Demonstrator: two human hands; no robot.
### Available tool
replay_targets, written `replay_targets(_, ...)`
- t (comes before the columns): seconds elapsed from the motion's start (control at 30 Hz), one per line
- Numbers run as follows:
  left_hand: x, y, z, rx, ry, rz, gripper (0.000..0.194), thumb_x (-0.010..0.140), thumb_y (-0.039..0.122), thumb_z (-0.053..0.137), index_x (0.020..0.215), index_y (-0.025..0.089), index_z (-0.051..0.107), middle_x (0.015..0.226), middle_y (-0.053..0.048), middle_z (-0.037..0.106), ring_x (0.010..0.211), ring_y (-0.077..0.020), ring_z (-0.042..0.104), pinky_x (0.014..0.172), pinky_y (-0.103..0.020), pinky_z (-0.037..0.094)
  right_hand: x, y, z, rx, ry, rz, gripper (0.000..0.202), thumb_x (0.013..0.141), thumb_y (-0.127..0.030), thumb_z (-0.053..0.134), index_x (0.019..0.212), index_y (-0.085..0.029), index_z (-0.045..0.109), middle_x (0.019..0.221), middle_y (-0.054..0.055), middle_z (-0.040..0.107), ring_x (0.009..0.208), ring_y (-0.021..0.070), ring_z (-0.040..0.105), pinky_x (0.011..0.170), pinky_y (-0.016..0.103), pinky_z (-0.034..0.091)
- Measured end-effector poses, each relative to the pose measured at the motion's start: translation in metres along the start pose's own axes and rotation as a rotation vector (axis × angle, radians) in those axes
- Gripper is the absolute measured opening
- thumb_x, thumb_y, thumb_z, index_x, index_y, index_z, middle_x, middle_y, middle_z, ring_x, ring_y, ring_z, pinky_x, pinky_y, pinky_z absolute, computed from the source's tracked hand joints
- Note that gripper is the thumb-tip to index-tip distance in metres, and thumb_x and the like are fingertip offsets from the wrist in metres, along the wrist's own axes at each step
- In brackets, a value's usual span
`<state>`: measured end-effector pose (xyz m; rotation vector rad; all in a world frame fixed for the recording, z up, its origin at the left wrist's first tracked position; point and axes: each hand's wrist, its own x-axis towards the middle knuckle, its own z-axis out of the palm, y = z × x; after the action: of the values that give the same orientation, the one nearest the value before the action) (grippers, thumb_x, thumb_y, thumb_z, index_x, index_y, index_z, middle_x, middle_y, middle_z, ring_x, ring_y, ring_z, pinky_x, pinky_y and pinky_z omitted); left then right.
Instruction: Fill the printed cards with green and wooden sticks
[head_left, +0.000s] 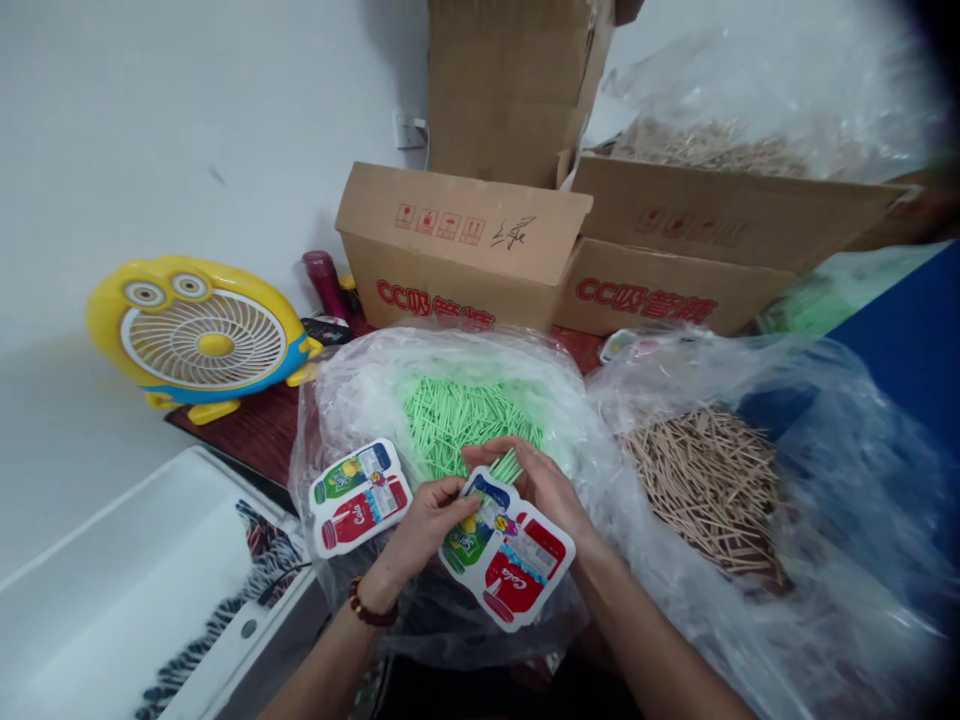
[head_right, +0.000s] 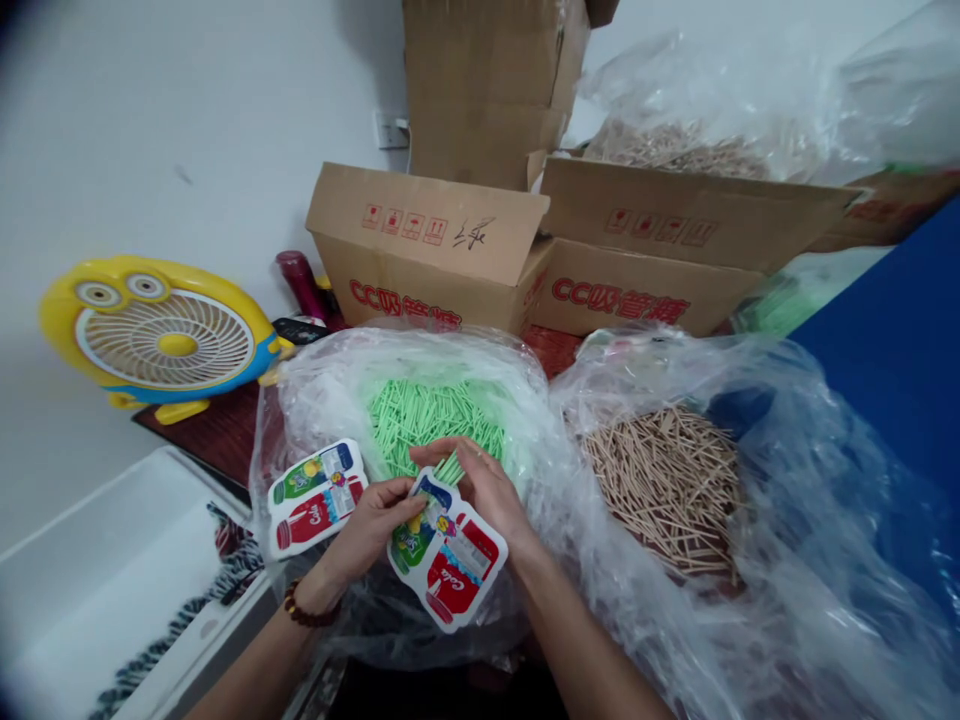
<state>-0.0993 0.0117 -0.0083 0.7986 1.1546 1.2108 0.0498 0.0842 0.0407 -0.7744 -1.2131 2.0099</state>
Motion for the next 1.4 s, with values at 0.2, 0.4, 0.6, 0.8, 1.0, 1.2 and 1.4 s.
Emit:
replay_targets(0.2,0.009,-0.001,-0.004,-0.081,-0.015,0.040,0.028,0.075,0.039,0.070,0.082,0.013,0.065,0.070,0.000,0.062,0.061,-0.0117,0.054,0.062,-0.024,0.044,0.012,-0.010,-0.004,-0.066,-0.143,0.037,0.035,0.085,-0.043,0.054,0.115,-0.026,0.061,0.114,0.005,0.067,0.092,0.0203,0.066,0.074,0.032,0.052)
replay_targets(0.4,0.014,0.002,-0.006,-0.049,0.013,0.087,0.030,0.076,0.041,0.068,0.082,0.012,0.066,0.068,0.000,0.059,0.061,-0.0113,0.051,0.059,-0.023,0.042,0.020,-0.025,-0.009,-0.490,-0.233,-0.067,0.031,0.089,-0.038,0.049,0.111,-0.025,0.067,0.117,0.003,0.066,0.105,0.0220,0.061,0.094,0.039,0.046)
replay_targets(0.6,0.017,0.003,-0.007,-0.081,0.049,0.157,0.028,0.076,0.039,0.069,0.080,0.011,0.068,0.065,0.001,0.058,0.059,-0.0098,0.049,0.058,-0.022,0.040,0.014,-0.037,-0.008,-0.845,-0.286,-0.252,0.039,0.090,-0.034,0.051,0.129,-0.031,0.054,0.132,0.003,0.057,0.121,0.0244,0.051,0.105,0.046,0.036)
replay_targets(0.8,0.018,0.005,-0.004,-0.204,0.061,0.198,0.022,0.077,0.035,0.069,0.082,0.013,0.069,0.071,0.000,0.063,0.065,-0.0118,0.055,0.062,-0.022,0.043,0.006,-0.047,-0.015,-1.036,-0.231,-0.276,0.032,0.090,-0.036,0.050,0.119,-0.028,0.061,0.111,0.004,0.068,0.097,0.0220,0.063,0.085,0.036,0.047)
replay_targets(1.0,0.017,0.015,0.000,-0.216,-0.057,0.125,0.025,0.072,0.028,0.075,0.092,0.014,0.071,0.078,-0.002,0.070,0.069,-0.0132,0.060,0.068,-0.024,0.047,0.004,-0.052,-0.031,-1.115,-0.170,-0.199,0.028,0.089,-0.039,0.050,0.075,-0.019,0.064,0.060,-0.003,0.056,0.056,0.0109,0.048,0.052,0.021,0.035)
replay_targets(1.2,0.011,0.023,0.010,-0.160,-0.072,0.055,0.030,0.069,0.024,0.077,0.095,0.012,0.070,0.086,-0.005,0.073,0.070,-0.0153,0.064,0.070,-0.027,0.050,0.003,-0.050,-0.039,-0.905,-0.179,-0.097,0.025,0.085,-0.041,0.056,0.084,-0.018,0.065,0.069,-0.002,0.061,0.062,0.0119,0.052,0.056,0.021,0.038)
replay_targets(1.4,0.010,0.017,0.024,-0.077,-0.051,0.052,0.025,0.071,0.028,0.074,0.091,0.013,0.069,0.082,-0.004,0.072,0.068,-0.0155,0.063,0.067,-0.026,0.050,-0.001,-0.047,-0.055,-0.781,-0.174,0.004,0.023,0.079,-0.038,0.062,0.088,-0.017,0.065,0.073,-0.002,0.063,0.064,0.0117,0.054,0.057,0.021,0.039)
